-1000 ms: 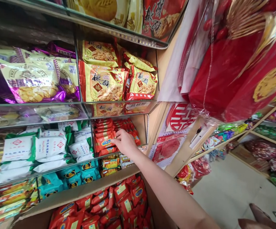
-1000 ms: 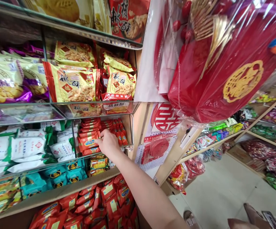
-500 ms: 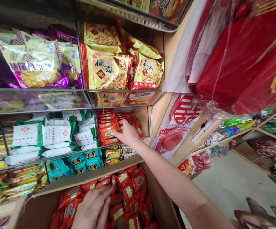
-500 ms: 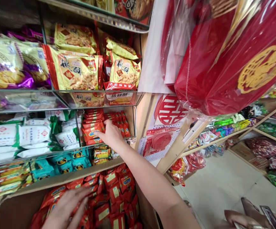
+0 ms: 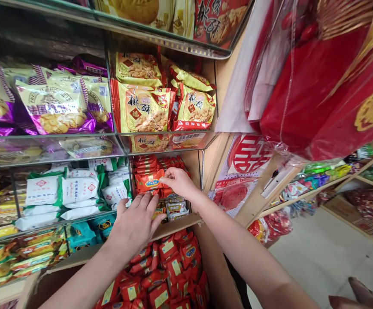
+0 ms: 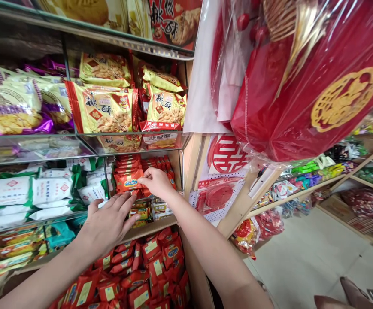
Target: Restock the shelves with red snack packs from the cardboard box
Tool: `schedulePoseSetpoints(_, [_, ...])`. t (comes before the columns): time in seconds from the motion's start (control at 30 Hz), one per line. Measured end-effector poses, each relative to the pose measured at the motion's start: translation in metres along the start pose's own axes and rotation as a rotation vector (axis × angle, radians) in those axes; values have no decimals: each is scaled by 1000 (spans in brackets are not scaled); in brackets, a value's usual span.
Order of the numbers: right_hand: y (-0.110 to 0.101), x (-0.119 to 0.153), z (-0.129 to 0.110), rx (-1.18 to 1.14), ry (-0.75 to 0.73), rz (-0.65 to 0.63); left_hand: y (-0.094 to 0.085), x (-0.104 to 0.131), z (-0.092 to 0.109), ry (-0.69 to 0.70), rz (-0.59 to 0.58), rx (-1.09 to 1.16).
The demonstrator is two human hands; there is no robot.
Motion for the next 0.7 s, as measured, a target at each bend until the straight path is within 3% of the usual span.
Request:
schedulePoseSetpoints(0.23, [13, -6, -3, 121, 48, 5, -3, -1, -7, -1, -34, -16])
schedulePoseSetpoints(0.5, [12, -10, -12, 260, 62, 65, -7, -2, -8, 17, -71, -100])
schedulePoseSetpoints(0.7, [16, -9, -9, 304, 66, 55, -11, -9, -5, -71, -4, -255])
Point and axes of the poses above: each hand's wrist, its own x-axis away from the middle knuckle, its own y-axis out of the palm, z = x × y, the point moved 4 cm from there along -x, towards the middle knuckle, and after that the axes turned 14 degrees about -z, right-handed, at the moved point
